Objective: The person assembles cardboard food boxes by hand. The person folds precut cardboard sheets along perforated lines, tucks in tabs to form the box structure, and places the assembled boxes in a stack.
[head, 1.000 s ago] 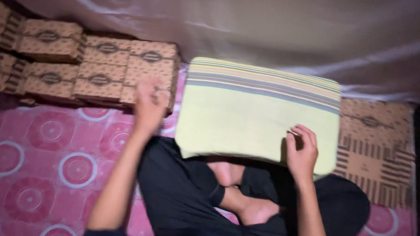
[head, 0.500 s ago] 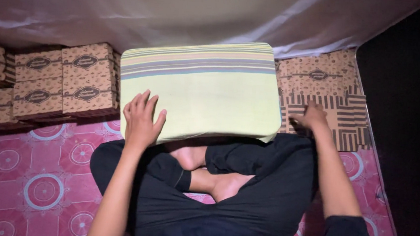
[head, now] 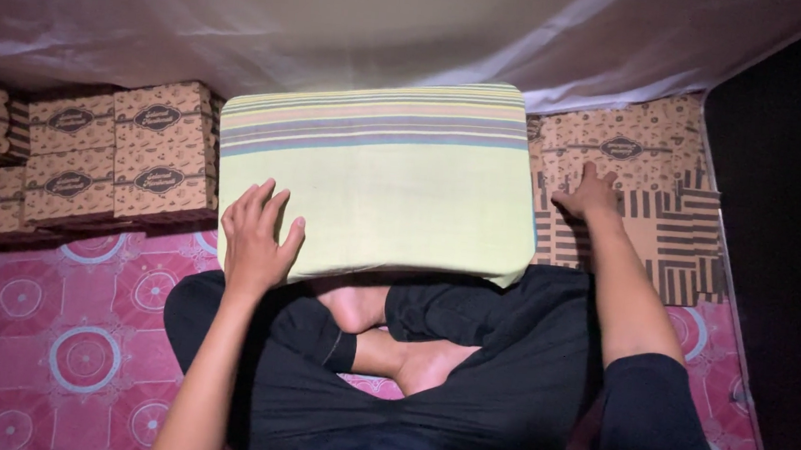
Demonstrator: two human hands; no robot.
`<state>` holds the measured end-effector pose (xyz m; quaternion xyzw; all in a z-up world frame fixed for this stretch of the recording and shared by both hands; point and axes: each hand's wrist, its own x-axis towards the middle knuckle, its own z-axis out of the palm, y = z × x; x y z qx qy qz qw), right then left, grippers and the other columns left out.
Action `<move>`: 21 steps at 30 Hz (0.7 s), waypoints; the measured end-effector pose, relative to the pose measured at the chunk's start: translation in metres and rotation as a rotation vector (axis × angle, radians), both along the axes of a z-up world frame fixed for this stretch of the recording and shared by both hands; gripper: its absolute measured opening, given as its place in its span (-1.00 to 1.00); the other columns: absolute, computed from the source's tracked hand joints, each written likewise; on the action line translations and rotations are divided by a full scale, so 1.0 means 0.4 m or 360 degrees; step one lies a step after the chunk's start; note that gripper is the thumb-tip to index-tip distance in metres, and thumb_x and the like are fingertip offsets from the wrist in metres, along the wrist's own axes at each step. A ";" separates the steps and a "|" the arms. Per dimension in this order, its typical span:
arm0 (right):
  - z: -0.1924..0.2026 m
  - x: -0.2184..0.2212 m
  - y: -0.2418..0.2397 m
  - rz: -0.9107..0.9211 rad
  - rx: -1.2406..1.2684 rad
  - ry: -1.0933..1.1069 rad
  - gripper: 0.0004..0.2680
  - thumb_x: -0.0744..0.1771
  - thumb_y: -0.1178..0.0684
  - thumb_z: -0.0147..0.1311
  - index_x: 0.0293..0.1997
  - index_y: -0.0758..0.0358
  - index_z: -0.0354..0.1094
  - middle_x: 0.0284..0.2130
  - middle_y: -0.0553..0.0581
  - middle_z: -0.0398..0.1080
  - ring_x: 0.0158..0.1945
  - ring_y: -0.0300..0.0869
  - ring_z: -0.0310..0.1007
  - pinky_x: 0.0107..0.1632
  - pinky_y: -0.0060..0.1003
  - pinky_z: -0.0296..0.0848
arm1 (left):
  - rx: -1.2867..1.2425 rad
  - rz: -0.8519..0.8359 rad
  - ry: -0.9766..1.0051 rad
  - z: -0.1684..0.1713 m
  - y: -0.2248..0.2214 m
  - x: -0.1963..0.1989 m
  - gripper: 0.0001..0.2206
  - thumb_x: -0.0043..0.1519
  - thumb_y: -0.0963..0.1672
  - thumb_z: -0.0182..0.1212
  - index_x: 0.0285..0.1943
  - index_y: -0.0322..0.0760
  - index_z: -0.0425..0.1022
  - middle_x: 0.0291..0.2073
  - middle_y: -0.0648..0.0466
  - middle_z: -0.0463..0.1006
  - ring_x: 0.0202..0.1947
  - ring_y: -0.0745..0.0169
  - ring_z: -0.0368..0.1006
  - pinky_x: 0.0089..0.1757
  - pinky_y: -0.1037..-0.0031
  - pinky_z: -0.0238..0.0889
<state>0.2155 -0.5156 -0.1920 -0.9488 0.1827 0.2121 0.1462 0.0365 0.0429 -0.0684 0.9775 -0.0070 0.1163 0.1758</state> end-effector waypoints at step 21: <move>-0.103 -0.048 -0.130 0.0049 -0.0039 -0.0454 -0.67 0.39 -0.04 0.02 0.21 0.39 0.37 -0.03 0.58 0.45 0.12 0.40 0.43 0.13 0.27 0.41 | -0.0028 0.0027 -0.0109 -0.009 0.001 -0.001 -0.61 0.29 0.03 0.19 0.23 -0.16 0.51 0.31 0.01 0.41 0.37 0.00 0.23 0.28 0.10 -0.06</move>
